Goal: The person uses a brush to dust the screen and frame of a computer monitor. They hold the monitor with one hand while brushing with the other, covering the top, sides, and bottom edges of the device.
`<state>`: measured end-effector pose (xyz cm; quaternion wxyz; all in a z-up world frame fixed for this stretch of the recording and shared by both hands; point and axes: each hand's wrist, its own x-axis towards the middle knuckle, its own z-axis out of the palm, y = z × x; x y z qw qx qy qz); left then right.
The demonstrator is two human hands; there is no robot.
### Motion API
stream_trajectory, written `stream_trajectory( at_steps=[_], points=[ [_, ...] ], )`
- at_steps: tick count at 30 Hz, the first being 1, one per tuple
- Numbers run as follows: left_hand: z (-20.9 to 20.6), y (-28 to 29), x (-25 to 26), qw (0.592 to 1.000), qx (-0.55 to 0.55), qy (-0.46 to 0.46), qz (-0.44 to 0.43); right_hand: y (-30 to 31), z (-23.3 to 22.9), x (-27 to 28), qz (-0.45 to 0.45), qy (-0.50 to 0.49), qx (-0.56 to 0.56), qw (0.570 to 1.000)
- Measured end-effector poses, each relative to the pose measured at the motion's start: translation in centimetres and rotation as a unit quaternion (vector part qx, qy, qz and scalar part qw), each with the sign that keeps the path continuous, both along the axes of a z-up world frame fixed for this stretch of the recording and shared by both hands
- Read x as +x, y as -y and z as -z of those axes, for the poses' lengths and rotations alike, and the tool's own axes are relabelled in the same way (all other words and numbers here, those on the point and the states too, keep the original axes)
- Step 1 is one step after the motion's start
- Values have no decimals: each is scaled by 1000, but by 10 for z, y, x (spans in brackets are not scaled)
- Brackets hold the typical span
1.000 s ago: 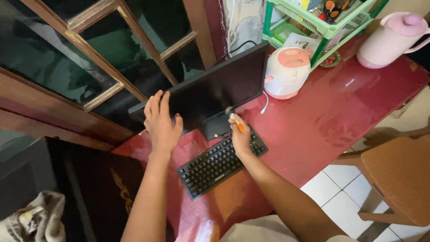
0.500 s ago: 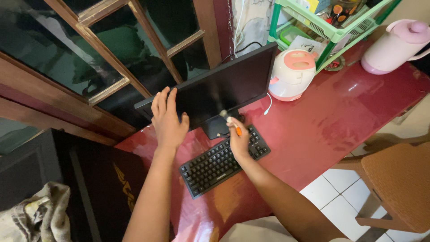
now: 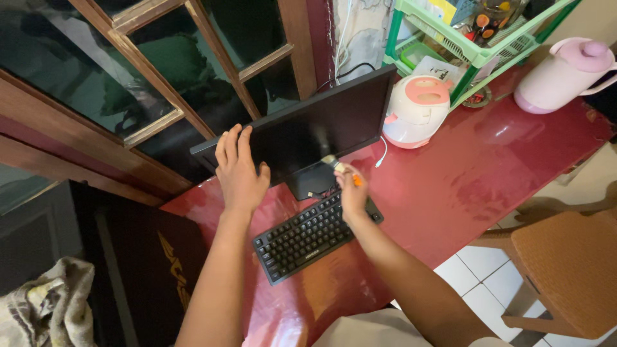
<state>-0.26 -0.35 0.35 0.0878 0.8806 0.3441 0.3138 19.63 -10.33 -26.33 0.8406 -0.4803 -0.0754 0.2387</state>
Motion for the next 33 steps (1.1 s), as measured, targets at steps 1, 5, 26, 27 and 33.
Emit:
stream_trajectory(
  at_steps=[1,5,26,27,33],
  points=[
    [0,1,0,1000,-1,-3,-3,2,1,11,11,-18,-1,1000],
    [0,3,1,1000,0,0,-8,14,-4,51,77,3,7,997],
    [-1,8,8,1000,7,17,-20,8,-1,9,-60,27,-21,998],
    [-1,8,8,1000,4,17,-24,11,3,20,-49,27,-26,998],
    [0,11,10,999,11,26,-27,26,10,86,77,55,-39,995]
  ],
)
